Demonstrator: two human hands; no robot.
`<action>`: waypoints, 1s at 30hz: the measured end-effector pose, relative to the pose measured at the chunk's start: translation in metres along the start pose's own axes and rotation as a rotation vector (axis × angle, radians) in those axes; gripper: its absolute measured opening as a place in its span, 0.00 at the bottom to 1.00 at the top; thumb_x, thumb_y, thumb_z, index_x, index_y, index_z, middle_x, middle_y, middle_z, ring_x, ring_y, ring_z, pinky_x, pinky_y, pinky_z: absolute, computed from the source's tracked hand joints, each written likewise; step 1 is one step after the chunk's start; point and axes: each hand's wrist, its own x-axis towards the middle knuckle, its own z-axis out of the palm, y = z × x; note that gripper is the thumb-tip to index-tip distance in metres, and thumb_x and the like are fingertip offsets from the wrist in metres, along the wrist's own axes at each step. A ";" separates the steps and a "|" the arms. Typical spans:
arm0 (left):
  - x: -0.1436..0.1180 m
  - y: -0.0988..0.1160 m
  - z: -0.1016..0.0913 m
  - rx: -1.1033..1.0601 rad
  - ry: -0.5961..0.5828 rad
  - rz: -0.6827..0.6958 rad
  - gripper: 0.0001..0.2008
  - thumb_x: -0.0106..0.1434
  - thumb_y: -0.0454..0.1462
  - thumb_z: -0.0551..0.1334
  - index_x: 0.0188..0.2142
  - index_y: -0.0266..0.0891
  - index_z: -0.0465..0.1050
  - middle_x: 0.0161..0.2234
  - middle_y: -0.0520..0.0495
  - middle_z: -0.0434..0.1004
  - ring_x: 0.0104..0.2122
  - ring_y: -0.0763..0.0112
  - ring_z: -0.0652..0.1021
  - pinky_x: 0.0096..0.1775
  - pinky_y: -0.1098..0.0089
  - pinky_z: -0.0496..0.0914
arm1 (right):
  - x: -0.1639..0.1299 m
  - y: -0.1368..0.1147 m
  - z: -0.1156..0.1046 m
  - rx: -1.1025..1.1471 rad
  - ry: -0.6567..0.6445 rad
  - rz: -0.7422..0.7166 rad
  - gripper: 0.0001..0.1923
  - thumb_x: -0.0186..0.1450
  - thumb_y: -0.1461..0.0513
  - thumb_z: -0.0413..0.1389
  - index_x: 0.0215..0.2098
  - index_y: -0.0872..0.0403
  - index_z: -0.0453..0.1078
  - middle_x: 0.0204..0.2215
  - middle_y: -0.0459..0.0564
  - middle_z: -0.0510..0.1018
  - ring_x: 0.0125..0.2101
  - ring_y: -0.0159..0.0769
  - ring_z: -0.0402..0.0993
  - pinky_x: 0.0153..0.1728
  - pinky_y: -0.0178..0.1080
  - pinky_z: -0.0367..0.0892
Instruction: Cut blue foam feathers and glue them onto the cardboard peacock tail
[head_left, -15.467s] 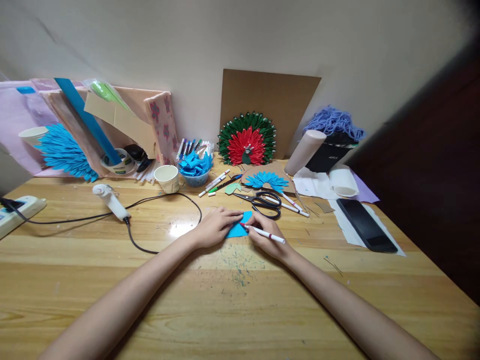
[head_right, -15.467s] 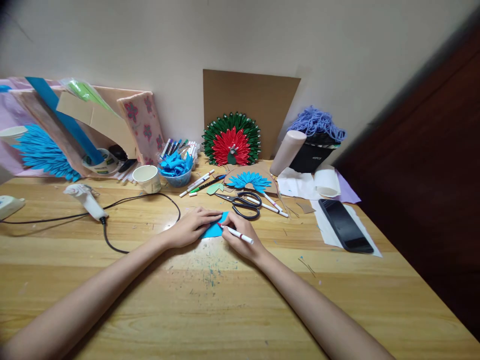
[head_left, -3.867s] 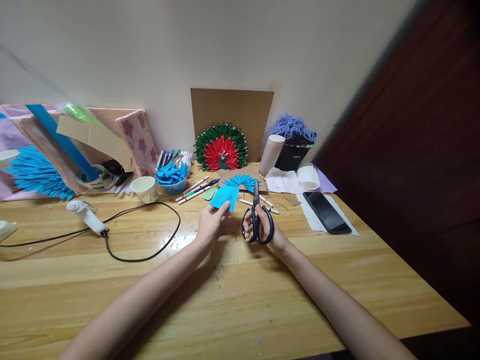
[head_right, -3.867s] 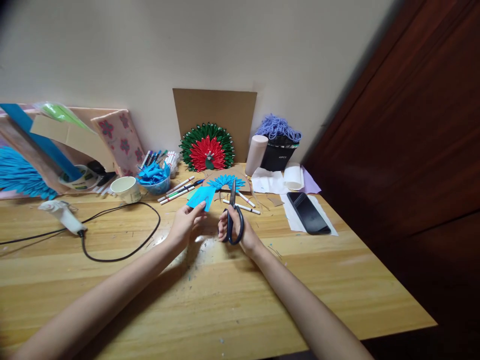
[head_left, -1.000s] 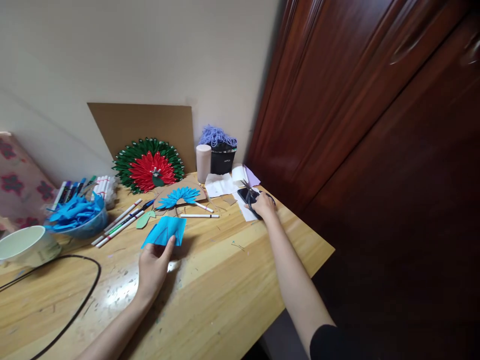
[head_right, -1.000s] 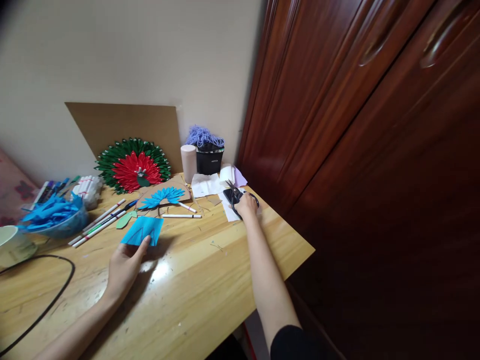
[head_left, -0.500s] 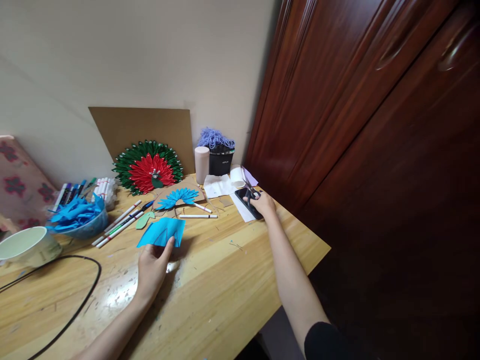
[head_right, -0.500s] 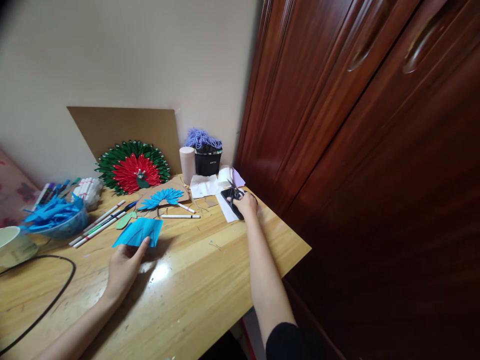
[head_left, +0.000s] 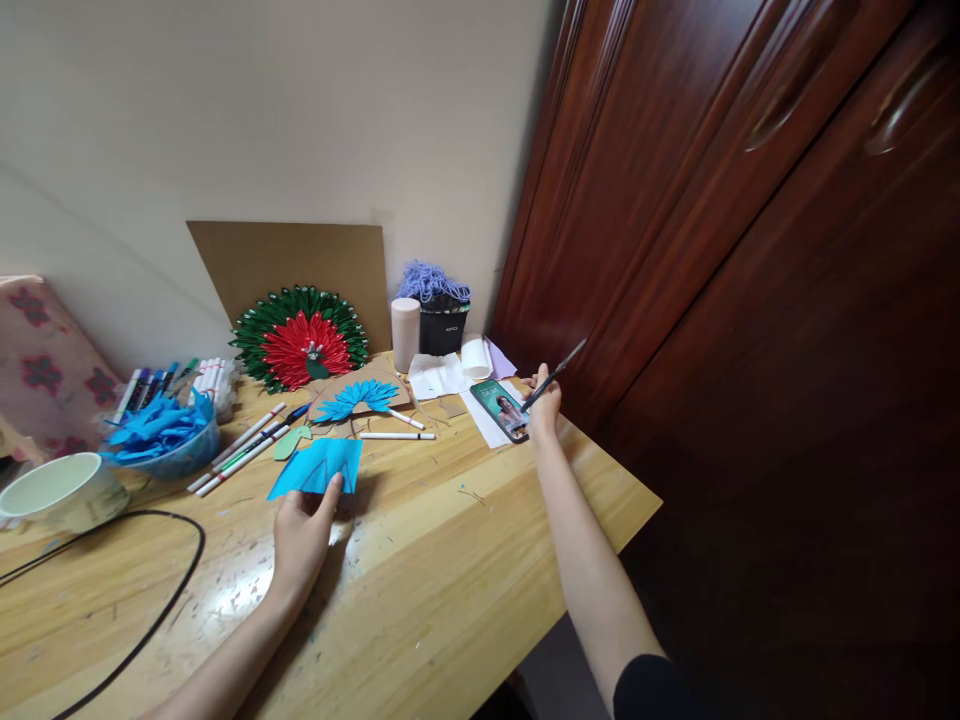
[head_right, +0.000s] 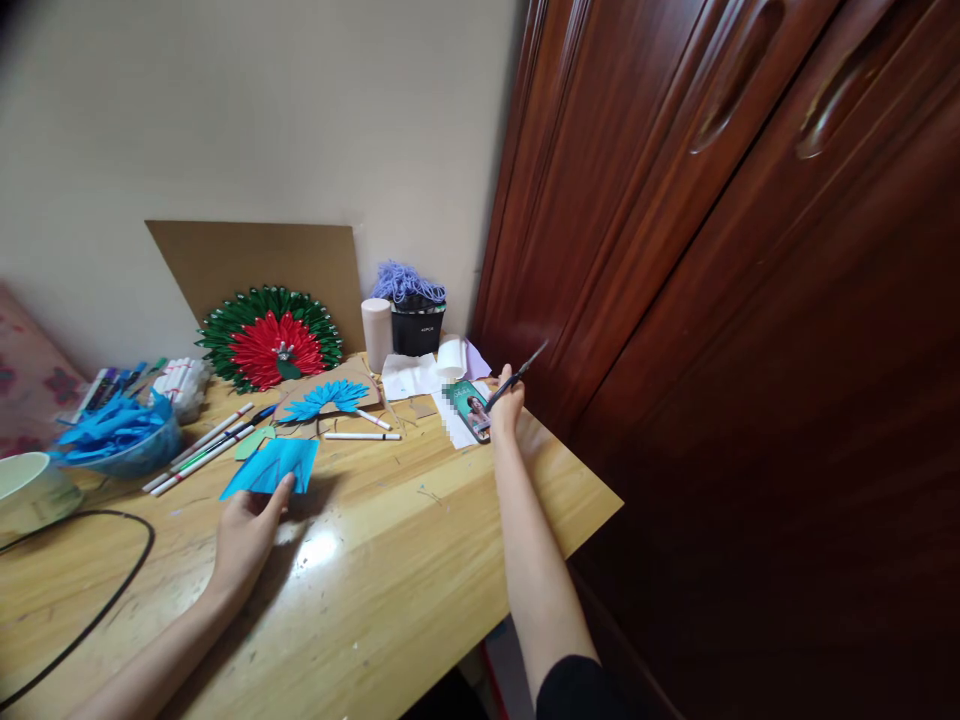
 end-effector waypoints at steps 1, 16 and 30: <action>0.001 -0.001 0.000 -0.006 0.016 -0.008 0.20 0.46 0.53 0.62 0.18 0.38 0.66 0.16 0.48 0.70 0.19 0.66 0.71 0.22 0.70 0.62 | -0.005 -0.003 0.009 0.052 -0.008 0.009 0.33 0.60 0.40 0.29 0.40 0.56 0.59 0.34 0.57 0.76 0.31 0.38 0.73 0.27 0.36 0.65; -0.002 0.000 -0.002 -0.015 -0.009 0.032 0.21 0.53 0.51 0.56 0.16 0.39 0.58 0.14 0.55 0.56 0.18 0.75 0.59 0.21 0.73 0.55 | -0.128 -0.029 0.075 -0.743 -0.693 -0.442 0.14 0.52 0.58 0.61 0.35 0.55 0.70 0.34 0.55 0.76 0.37 0.44 0.72 0.35 0.38 0.63; -0.004 0.007 0.000 0.141 -0.135 0.003 0.26 0.49 0.56 0.55 0.12 0.42 0.46 0.13 0.55 0.45 0.17 0.76 0.51 0.20 0.72 0.48 | 0.059 -0.001 -0.049 -0.566 -0.582 0.194 0.23 0.31 0.59 0.69 0.09 0.54 0.57 0.06 0.37 0.58 0.11 0.25 0.55 0.12 0.31 0.50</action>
